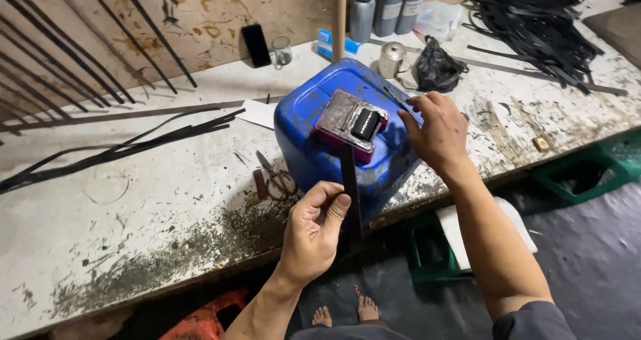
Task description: The person hangs black leather strips on a rack with colored clips, then uses a small tool to press or cut the ends of the strips on a blue container at a workshop table.
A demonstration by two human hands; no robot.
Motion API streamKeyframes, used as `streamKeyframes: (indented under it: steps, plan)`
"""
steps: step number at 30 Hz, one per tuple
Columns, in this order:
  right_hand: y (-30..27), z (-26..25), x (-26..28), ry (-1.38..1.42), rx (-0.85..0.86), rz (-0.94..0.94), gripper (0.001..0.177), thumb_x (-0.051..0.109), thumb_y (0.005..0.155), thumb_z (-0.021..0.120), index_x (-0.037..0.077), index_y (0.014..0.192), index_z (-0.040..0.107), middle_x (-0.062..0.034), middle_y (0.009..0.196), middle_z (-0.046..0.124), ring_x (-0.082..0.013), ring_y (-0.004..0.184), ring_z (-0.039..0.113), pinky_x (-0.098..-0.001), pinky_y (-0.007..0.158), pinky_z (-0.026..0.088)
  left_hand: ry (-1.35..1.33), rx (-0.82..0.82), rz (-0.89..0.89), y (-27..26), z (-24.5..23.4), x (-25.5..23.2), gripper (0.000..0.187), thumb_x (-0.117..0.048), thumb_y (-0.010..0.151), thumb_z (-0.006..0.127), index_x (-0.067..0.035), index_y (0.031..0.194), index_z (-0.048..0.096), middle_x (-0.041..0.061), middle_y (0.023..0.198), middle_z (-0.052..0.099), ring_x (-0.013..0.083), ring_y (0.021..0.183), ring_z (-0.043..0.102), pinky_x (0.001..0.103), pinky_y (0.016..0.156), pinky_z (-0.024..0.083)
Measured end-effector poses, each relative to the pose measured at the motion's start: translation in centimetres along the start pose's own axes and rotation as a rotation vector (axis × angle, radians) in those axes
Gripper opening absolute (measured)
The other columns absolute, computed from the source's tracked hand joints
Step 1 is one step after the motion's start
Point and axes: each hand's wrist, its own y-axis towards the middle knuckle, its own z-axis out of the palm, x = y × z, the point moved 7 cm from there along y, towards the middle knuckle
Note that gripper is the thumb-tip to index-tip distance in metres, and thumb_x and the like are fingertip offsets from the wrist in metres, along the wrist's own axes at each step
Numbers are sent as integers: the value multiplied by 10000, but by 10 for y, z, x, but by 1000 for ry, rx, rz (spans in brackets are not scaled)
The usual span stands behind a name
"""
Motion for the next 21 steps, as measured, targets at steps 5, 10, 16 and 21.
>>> streamKeyframes:
  steps: [5, 10, 16, 21]
  plan:
    - [15, 53, -38, -432, 205, -5, 372, 448, 1012, 701, 107, 879, 633, -69, 871, 635, -316, 805, 666, -453, 525, 514, -13, -46, -22, 8, 3, -7, 105, -167, 1040, 620, -72, 999, 633, -84, 753, 457, 30, 649, 391, 196, 567, 375]
    - [16, 62, -50, -445, 141, -74, 180, 338, 935, 754, 175, 914, 680, 3, 823, 620, -232, 810, 710, -362, 657, 577, 51, -174, 87, 12, 2, -8, 141, -120, 1008, 678, 7, 946, 687, 53, 667, 620, 97, 688, 545, 300, 662, 531]
    - [-4, -18, 7, 96, 51, -164, 89, 155, 1027, 755, 109, 998, 684, -73, 861, 657, -306, 802, 690, -407, 707, 552, 50, -204, 69, 12, 0, -7, 152, -122, 1013, 671, 8, 936, 688, 49, 655, 615, 92, 669, 535, 288, 647, 519]
    - [-48, -66, 58, 504, 25, -281, 141, -7, 869, 807, 97, 930, 734, -49, 859, 751, -234, 676, 705, -324, 653, 567, 54, -203, 70, 14, 2, -8, 153, -122, 1018, 663, 9, 943, 687, 52, 668, 614, 94, 667, 530, 281, 654, 511]
